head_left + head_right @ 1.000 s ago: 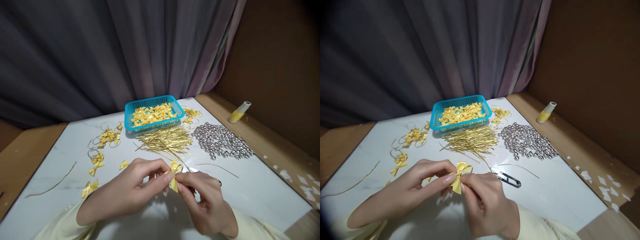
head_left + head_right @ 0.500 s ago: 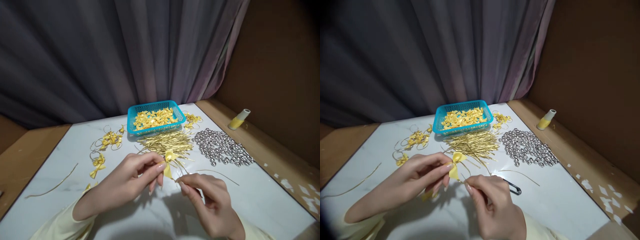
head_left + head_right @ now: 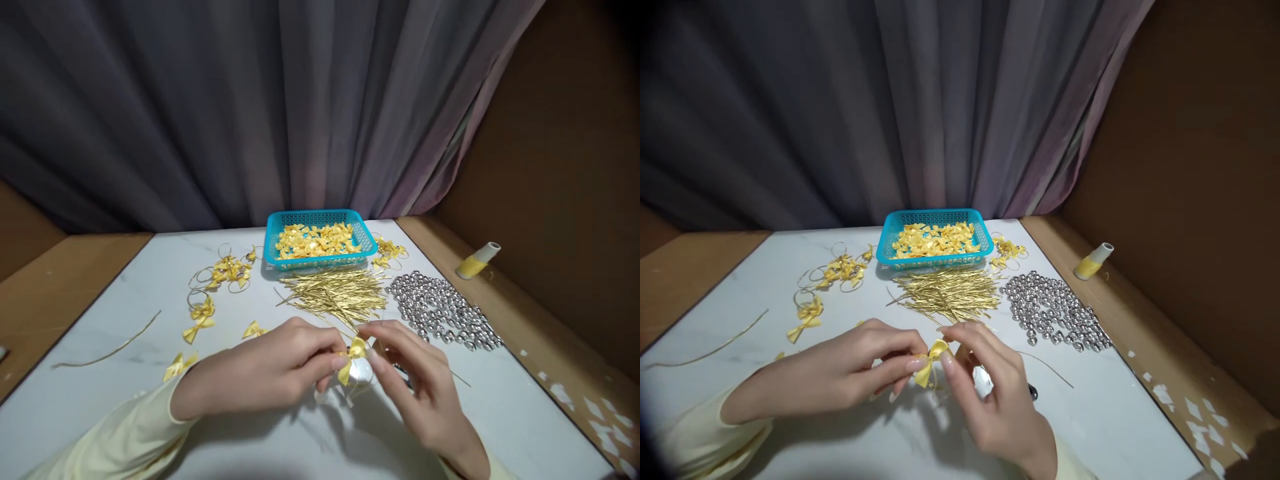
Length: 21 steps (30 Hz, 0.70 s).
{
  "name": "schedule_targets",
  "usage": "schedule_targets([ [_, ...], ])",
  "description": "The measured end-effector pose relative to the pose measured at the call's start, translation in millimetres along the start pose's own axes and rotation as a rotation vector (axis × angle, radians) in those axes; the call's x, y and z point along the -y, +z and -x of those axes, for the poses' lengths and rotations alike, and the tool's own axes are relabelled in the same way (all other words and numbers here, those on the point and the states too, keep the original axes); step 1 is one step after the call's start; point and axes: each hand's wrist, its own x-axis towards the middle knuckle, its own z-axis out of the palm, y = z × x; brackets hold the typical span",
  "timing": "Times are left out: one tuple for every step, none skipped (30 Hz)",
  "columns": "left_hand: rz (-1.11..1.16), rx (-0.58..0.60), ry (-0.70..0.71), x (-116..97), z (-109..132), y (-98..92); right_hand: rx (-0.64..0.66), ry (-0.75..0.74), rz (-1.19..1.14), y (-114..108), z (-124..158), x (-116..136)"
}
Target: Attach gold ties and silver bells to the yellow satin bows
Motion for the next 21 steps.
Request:
schedule_targets([
  [-0.02, 0.009, 0.001, 1, 0, 0.6, 0.026, -0.012, 0.006, 1, -1, 1],
  [-0.039, 0.016, 0.005, 2, 0, 1.2, 0.047, -0.025, 0.01, 3, -1, 1],
  [-0.056, 0.024, 0.011, 3, 0, 1.7, 0.065, -0.035, 0.011, 4, -2, 1],
  [-0.071, 0.033, 0.017, 4, 0, 2.1, 0.081, -0.041, 0.01, 4, -2, 1],
  [-0.082, 0.042, 0.02, 5, 0, 2.3, 0.092, -0.043, 0.005, 5, -3, 1],
  [-0.092, 0.049, 0.019, 6, -1, 2.4, 0.097, -0.042, -0.003, 4, -3, 1],
  [-0.1, 0.052, 0.018, 7, -1, 2.3, 0.101, -0.039, -0.013, 4, -3, 1],
  [-0.108, 0.052, 0.015, 8, -1, 2.3, 0.105, -0.033, -0.024, 4, -3, 1],
  [-0.115, 0.055, 0.015, 9, -1, 2.2, 0.112, -0.025, -0.031, 4, -3, 0],
  [-0.123, 0.058, 0.018, 9, -1, 2.1, 0.119, -0.013, -0.036, 3, -3, 0],
  [-0.132, 0.064, 0.022, 10, -1, 2.1, 0.128, 0.0, -0.038, 3, -3, -1],
  [-0.141, 0.071, 0.027, 11, -1, 2.0, 0.135, 0.012, -0.038, 3, -3, -1],
  [-0.149, 0.079, 0.032, 11, -1, 1.9, 0.14, 0.025, -0.037, 3, -2, -2],
  [-0.156, 0.084, 0.035, 11, -1, 1.7, 0.143, 0.039, -0.037, 3, -2, -3],
  [-0.163, 0.085, 0.037, 11, -1, 1.4, 0.15, 0.055, -0.041, 3, -2, -4],
  [-0.168, 0.083, 0.036, 11, -1, 1.0, 0.155, 0.078, -0.05, 3, -2, -4],
  [-0.169, 0.082, 0.033, 10, 0, 0.5, 0.159, 0.105, -0.065, 3, -2, -5],
  [-0.167, 0.083, 0.029, 9, 0, 0.1, 0.165, 0.136, -0.088, 3, -2, -5],
  [-0.161, 0.084, 0.023, 8, 0, -0.2, 0.169, 0.167, -0.118, 2, -2, -5],
  [-0.151, 0.085, 0.009, 8, 1, -0.2, 0.168, 0.195, -0.152, 2, -2, -5],
  [-0.136, 0.079, -0.012, 8, 2, 0.1, 0.162, 0.217, -0.188, 2, -1, -5],
])
